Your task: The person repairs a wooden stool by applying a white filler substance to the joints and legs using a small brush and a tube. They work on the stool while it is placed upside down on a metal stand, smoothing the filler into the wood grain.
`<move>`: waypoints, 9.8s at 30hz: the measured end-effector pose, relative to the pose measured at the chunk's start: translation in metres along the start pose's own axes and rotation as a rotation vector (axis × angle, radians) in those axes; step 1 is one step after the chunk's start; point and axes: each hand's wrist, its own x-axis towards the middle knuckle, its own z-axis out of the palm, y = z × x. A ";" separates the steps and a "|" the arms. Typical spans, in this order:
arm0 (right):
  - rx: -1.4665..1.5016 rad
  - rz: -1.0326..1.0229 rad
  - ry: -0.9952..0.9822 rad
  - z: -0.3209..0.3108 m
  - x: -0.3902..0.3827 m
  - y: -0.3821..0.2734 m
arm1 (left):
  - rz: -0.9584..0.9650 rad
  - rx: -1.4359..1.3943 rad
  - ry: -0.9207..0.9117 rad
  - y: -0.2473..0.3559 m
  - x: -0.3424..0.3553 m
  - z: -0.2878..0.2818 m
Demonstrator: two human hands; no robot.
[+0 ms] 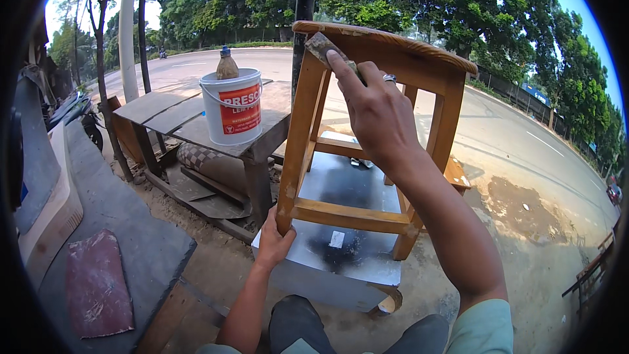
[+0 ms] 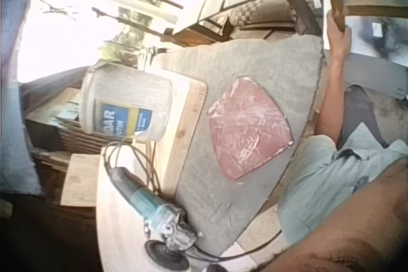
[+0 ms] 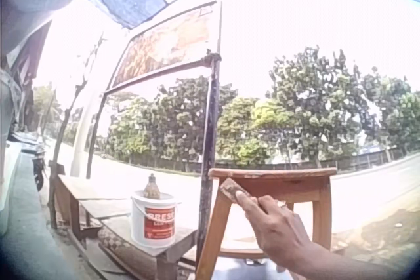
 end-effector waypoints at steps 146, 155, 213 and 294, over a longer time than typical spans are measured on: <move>-0.254 0.513 -0.278 -0.117 -0.073 0.070 | 0.014 0.093 0.094 -0.010 0.000 0.008; -0.204 0.384 -0.115 -0.127 -0.121 0.090 | 0.127 0.011 0.212 -0.016 -0.004 0.017; 0.881 1.513 -0.242 -0.129 -0.483 0.049 | 0.258 -0.527 -0.385 0.218 0.114 0.043; 0.048 0.538 -0.584 -0.061 -0.308 -0.015 | 0.021 -0.750 -0.402 0.144 0.178 -0.006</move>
